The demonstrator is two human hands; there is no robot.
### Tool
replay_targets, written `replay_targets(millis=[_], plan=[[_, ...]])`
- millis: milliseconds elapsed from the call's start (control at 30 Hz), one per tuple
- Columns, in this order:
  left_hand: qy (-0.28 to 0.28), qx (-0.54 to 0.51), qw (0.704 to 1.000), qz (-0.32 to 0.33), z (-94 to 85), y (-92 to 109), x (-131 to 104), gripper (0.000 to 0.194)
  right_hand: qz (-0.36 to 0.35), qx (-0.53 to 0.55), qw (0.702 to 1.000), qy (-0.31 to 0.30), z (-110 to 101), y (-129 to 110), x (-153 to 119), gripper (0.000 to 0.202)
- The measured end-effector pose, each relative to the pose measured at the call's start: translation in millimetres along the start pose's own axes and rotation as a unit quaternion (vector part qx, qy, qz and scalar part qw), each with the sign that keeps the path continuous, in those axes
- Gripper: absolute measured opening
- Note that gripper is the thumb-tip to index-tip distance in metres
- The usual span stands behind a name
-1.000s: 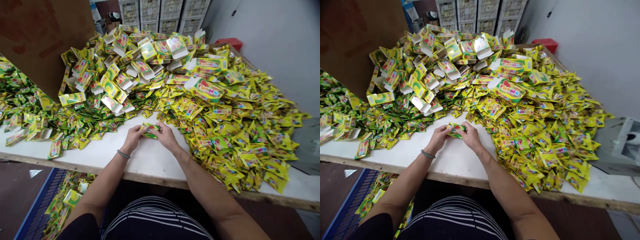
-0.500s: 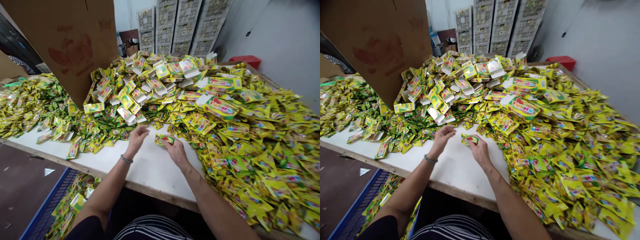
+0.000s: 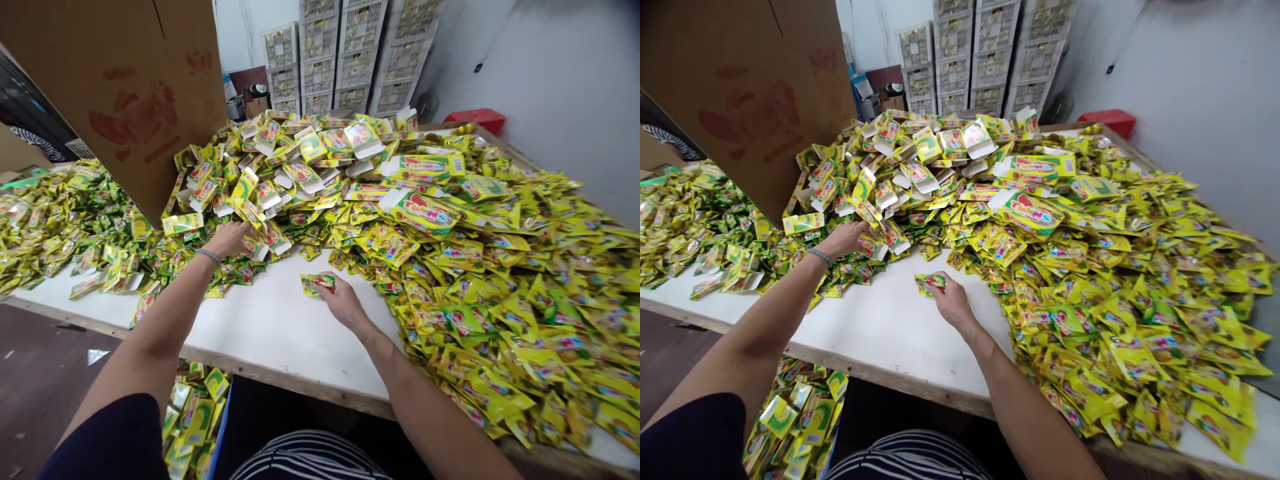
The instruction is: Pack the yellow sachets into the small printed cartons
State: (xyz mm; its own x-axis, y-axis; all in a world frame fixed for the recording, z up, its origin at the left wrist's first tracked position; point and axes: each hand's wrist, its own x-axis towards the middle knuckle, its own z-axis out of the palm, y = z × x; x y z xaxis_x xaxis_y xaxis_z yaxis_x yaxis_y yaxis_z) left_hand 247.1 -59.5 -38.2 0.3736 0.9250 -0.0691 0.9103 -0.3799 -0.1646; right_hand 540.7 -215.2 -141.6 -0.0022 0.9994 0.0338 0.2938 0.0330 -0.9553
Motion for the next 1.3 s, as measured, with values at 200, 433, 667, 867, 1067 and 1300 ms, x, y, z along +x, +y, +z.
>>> replay_targets(millis=[200,433,667,867,1067,1300], plan=[[0.074,-0.186,0.979,0.034,-0.8,39,-28,0.029,-0.012,0.063,0.997,0.045,-10,-2,6,0.026],[-0.004,-0.607,0.793,0.044,29.5,148,-74,0.037,-0.054,0.081,0.993,0.067,-29,-6,10,0.029],[-0.073,-0.727,0.682,-0.028,65.0,169,-83,0.035,-0.022,-0.079,0.993,-0.086,-43,-2,8,0.011],[-0.102,-0.765,0.633,-0.055,70.5,177,-79,0.042,0.001,-0.097,0.995,0.008,-31,7,10,0.026],[-0.112,-0.837,0.530,-0.079,72.1,179,-79,0.042,-0.026,-0.045,0.998,0.036,-30,6,8,0.027],[-0.109,-0.849,0.507,-0.103,65.9,184,-81,0.047,-0.018,-0.032,0.997,0.068,-18,-3,3,0.023]])
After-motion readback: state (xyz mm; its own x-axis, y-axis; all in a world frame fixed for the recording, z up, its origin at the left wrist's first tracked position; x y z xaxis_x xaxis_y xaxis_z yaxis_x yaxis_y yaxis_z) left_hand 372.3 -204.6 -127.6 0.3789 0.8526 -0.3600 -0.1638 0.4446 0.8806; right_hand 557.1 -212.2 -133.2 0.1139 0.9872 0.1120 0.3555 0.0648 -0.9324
